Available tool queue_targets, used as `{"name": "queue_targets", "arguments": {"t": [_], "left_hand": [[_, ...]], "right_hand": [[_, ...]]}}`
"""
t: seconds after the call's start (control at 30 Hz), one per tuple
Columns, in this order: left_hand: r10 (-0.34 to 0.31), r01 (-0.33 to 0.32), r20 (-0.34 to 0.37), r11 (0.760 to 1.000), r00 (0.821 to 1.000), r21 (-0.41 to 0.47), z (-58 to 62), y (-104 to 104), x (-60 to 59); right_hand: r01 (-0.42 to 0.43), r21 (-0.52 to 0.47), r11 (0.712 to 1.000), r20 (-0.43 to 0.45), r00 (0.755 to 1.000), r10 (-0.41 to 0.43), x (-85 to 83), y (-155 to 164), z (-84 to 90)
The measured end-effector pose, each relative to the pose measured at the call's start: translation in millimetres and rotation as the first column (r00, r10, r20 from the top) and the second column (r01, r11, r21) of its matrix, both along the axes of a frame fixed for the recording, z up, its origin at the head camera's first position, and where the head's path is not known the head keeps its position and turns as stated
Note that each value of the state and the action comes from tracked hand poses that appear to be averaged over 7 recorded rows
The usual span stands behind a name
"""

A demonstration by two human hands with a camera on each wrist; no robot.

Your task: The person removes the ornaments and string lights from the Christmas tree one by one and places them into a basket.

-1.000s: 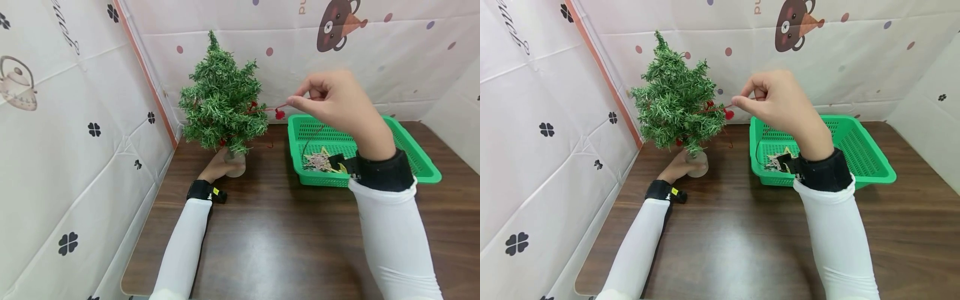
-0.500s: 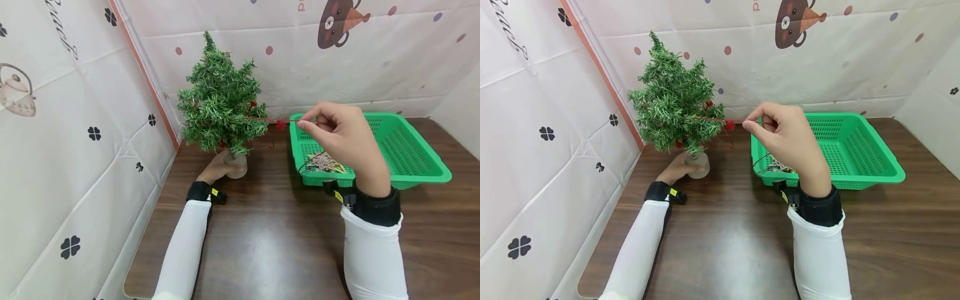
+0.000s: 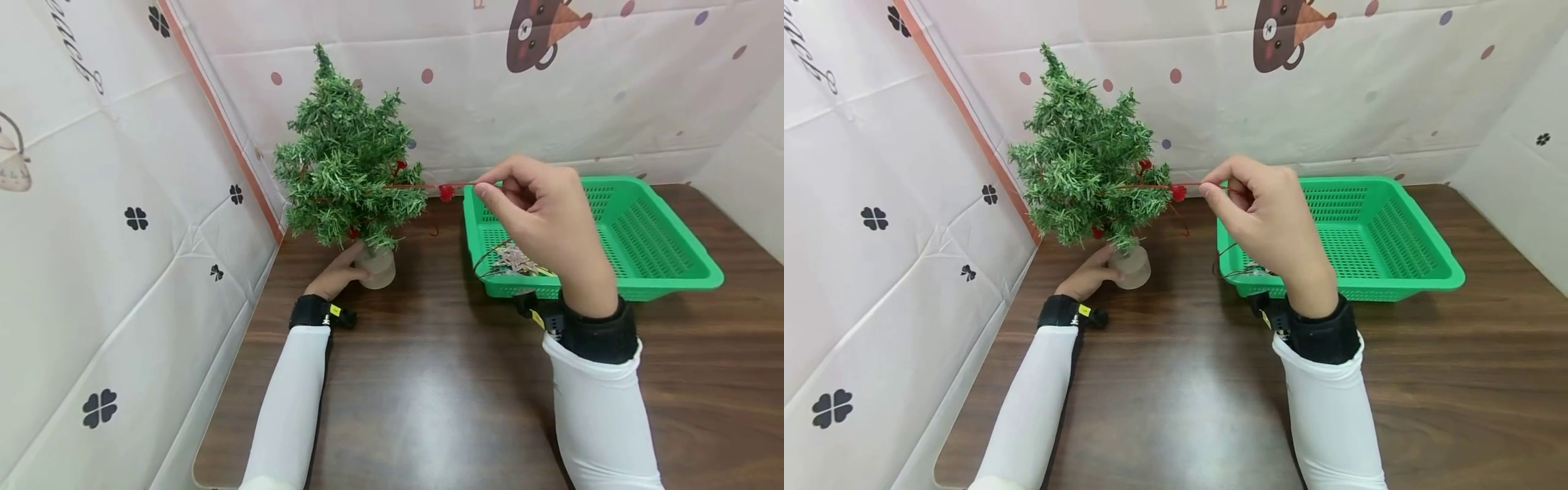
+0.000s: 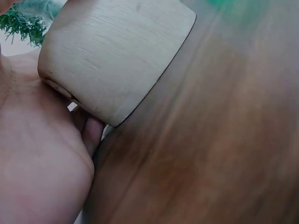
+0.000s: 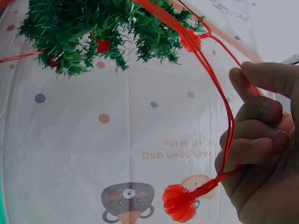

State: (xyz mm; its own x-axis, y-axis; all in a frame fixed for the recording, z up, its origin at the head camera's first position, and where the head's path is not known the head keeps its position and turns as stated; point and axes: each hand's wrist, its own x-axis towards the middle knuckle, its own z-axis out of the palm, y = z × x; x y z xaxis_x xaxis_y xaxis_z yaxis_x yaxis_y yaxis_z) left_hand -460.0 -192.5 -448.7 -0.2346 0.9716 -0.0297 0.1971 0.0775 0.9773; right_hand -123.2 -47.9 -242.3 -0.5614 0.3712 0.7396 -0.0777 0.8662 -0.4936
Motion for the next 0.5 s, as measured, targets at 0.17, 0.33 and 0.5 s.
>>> {"name": "queue_targets", "arguments": {"t": [0.17, 0.33, 0.5], "left_hand": [[0.035, -0.035, -0.029, 0.999, 0.999, 0.003, 0.7, -1, 2.0], [0.082, -0.084, -0.069, 0.996, 0.994, -0.034, 2.1, 3, 6.4], [0.117, -0.123, -0.082, 0.99, 0.99, -0.064, 1.1, 7, 7.9]], "right_hand": [[-0.009, 0.026, 1.0, -0.12, 0.993, 0.012, -3.8, -8, 1.4], [-0.014, 0.016, 1.0, -0.231, 0.973, 0.018, -4.5, -15, 3.5], [-0.002, -0.017, 1.0, -0.271, 0.962, -0.003, -0.1, -16, 4.4]]}}
